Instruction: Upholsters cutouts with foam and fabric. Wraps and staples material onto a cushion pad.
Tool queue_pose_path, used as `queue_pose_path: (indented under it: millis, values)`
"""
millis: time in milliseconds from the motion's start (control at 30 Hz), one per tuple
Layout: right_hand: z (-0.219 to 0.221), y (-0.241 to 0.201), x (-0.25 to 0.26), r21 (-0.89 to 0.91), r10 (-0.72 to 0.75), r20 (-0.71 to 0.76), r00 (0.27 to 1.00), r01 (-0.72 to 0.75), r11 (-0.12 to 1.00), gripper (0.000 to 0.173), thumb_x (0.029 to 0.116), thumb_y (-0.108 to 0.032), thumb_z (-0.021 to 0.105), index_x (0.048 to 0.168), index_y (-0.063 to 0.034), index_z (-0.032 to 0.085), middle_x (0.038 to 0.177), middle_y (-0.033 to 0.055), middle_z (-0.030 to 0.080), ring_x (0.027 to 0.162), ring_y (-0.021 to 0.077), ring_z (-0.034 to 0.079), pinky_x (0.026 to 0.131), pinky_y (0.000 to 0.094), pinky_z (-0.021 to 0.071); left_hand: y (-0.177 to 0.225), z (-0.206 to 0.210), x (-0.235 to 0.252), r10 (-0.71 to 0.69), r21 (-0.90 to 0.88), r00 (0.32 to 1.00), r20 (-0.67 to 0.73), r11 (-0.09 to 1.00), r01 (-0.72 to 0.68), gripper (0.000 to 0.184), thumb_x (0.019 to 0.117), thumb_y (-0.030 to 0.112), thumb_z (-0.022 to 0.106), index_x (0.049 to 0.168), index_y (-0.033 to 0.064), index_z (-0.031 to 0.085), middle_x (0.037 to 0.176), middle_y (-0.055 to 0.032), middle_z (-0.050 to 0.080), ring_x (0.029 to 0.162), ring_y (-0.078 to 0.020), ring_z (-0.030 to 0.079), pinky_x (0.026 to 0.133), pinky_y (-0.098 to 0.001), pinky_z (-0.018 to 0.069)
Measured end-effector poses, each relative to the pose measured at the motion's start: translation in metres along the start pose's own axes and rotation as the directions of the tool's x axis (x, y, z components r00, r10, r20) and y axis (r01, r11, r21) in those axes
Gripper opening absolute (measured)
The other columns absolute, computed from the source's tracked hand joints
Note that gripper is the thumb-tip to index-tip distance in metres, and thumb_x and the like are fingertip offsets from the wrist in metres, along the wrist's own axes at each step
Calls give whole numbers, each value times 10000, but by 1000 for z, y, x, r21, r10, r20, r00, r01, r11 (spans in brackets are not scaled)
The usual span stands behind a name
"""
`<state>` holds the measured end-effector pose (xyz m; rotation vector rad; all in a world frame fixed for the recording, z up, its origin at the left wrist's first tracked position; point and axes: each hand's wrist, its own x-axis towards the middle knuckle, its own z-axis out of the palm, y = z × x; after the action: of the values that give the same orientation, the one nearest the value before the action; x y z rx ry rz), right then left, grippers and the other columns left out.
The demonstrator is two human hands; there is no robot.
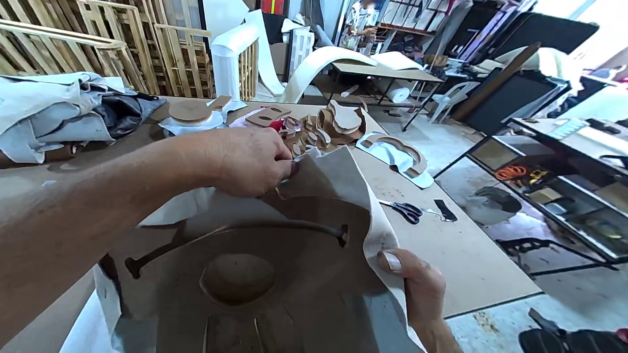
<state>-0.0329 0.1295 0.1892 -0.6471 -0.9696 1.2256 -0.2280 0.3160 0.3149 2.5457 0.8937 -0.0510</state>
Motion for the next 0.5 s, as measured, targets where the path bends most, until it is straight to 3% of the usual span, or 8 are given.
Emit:
queue_pose_path:
  millis: [200,367,500]
  values:
    - [4,2,-4,-43,-47,33,998,49,998,164,908,-260,687,1031,-258,795,936,-136,772,872,-79,699,799,120,568,6,-2,-7,-27,41,999,-20,999,27,349,1089,336,480,896,159,711,650,30,578,577,-88,544,538,-318,443]
    - [3,-1,-6,-45,-32,127,991,38,998,212,948,-267,661,1137,-268,757,1025,-157,760,942,-92,683,848,119,556,-5,-1,-13,57,54,994,-92,997,-52,339,1081,376,470,898,218,708,692,62,611,620,-74,587,551,-337,484]
    - [6,-1,-2,-107,-30,11,999,31,994,129,891,-309,703,979,-298,796,872,-173,754,813,-111,680,743,100,558,-3,-2,-8,48,10,996,-70,999,-47,346,1086,323,485,879,159,710,669,35,603,594,-75,566,546,-301,458]
